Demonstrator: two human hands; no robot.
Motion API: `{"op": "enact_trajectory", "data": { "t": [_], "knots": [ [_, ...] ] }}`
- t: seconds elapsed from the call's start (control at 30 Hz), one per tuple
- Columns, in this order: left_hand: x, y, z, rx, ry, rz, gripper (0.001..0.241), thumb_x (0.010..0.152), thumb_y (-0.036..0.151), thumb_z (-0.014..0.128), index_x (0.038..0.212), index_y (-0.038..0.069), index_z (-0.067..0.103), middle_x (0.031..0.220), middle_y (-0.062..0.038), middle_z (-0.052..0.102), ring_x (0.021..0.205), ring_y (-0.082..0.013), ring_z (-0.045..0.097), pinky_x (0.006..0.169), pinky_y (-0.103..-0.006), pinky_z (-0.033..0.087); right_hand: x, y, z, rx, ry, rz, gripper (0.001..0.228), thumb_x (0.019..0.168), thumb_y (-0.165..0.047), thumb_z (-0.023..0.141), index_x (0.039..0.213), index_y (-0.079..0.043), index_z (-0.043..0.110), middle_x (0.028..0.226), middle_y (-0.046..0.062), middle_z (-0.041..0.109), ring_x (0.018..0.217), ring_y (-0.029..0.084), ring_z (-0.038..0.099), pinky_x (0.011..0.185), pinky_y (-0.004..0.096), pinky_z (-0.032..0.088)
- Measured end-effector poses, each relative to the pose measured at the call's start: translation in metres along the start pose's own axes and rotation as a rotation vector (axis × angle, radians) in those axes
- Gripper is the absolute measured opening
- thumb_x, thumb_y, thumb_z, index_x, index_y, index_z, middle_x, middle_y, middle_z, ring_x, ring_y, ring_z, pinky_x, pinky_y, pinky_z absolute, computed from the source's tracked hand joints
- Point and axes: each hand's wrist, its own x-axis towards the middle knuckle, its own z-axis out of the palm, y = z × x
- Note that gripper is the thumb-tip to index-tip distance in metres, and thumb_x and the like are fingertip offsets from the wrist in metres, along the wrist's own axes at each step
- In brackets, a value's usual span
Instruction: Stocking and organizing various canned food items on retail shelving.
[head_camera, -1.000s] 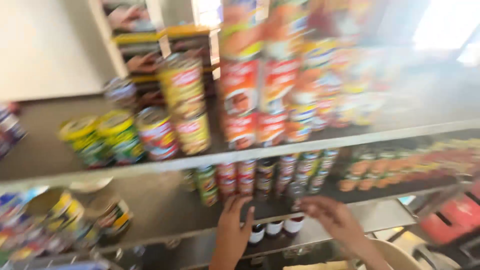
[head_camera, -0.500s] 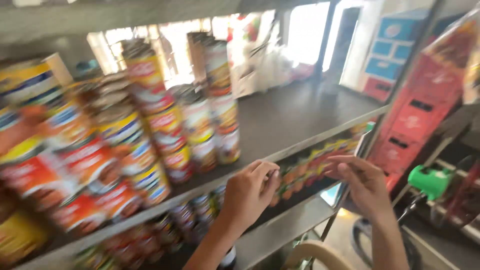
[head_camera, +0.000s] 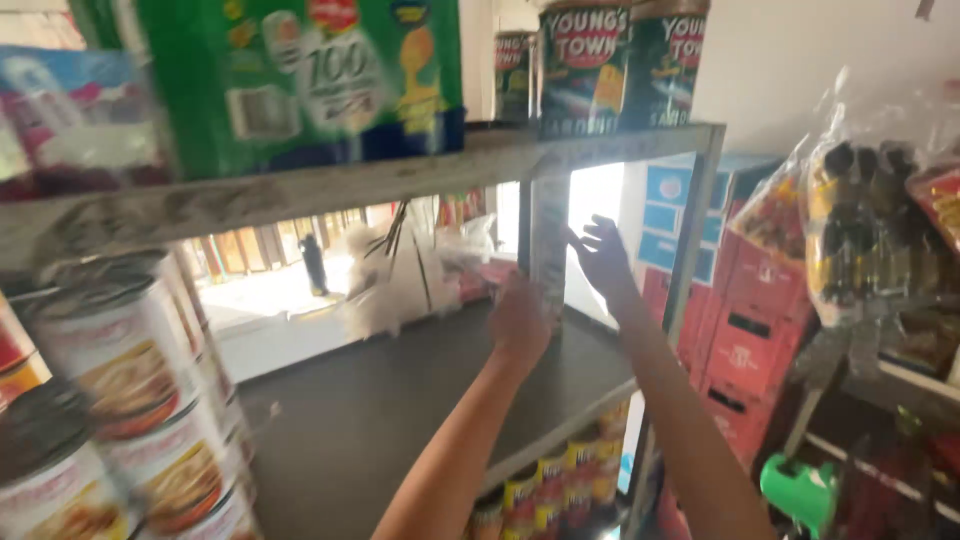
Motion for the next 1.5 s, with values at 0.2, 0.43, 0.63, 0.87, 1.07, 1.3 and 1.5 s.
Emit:
{"op": "enact_trajectory", "data": {
  "t": [0.2,0.43,0.63,0.87,1.07,1.3,1.5],
  "knots": [
    [0.037,-0.021,0.058,-0.050,-0.039,-0.211,0.129,0.043,0.042,0.107,0.137,-0.017,0.043,0.134,-0.034,0.054,0.110,-0.0458,0.064,0.083,-0.0477,0.057,0.048,-0.037,0.021,0.493,-0.066,0.232,0.060,0.083,-0.032,0.086,0.126,0.000,0.061,0.120,0.019,0.067,0.111,0.025,0.064,0.090,0.039,0.055],
    [0.025,-0.028,0.042,-0.326,-0.077,-0.174,0.066,0.058,0.040,0.095,0.104,0.001,0.068,0.098,-0.019,0.075,0.096,-0.0336,0.074,0.085,-0.0418,0.059,0.014,-0.093,-0.037,0.605,-0.167,0.205,0.045,0.078,-0.030,0.089,0.110,-0.003,0.074,0.100,0.008,0.077,0.087,0.014,0.072,0.075,0.033,0.061],
    [-0.007,0.004,-0.066,-0.198,-0.285,-0.180,0.066,0.044,0.042,0.098,0.094,0.006,0.074,0.092,-0.015,0.075,0.090,-0.0321,0.075,0.081,-0.0430,0.058,-0.036,-0.115,-0.094,0.379,0.049,0.050,0.055,0.078,-0.035,0.093,0.113,0.001,0.069,0.092,0.006,0.074,0.079,0.012,0.072,0.067,0.031,0.058],
    [-0.076,0.059,-0.228,0.050,-0.242,-0.050,0.057,0.046,0.049,0.093,0.085,0.010,0.077,0.084,-0.011,0.077,0.082,-0.0291,0.076,0.077,-0.0419,0.058,-0.088,-0.145,-0.145,0.832,-0.002,0.040,0.046,0.090,-0.009,0.079,0.129,0.006,0.059,0.110,0.008,0.066,0.090,0.014,0.069,0.074,0.031,0.057],
    [-0.161,0.065,-0.351,0.124,-0.211,-0.008,0.057,0.050,0.052,0.091,0.082,0.007,0.074,0.082,-0.014,0.075,0.081,-0.0332,0.074,0.073,-0.0450,0.057,-0.136,-0.290,-0.183,1.065,-0.073,0.069,0.038,0.100,0.004,0.072,0.134,0.011,0.055,0.117,0.010,0.064,0.095,0.014,0.067,0.081,0.028,0.055],
    [-0.283,0.029,-0.476,0.139,-0.221,-0.203,0.060,0.057,0.053,0.090,0.088,0.006,0.068,0.085,-0.015,0.072,0.081,-0.0343,0.073,0.069,-0.0458,0.057,-0.206,-0.443,-0.175,0.622,-0.209,-0.098,0.041,0.083,-0.015,0.086,0.110,0.010,0.067,0.103,0.015,0.068,0.097,0.015,0.063,0.088,0.031,0.051],
    [-0.396,-0.035,-0.523,0.075,0.000,-0.190,0.059,0.059,0.042,0.092,0.101,0.007,0.072,0.091,-0.015,0.073,0.085,-0.0364,0.071,0.072,-0.0459,0.056,-0.295,-0.567,-0.175,0.717,-0.525,0.165,0.037,0.075,-0.021,0.090,0.093,0.004,0.072,0.082,0.011,0.072,0.065,0.018,0.062,0.060,0.037,0.051]
  ]
}}
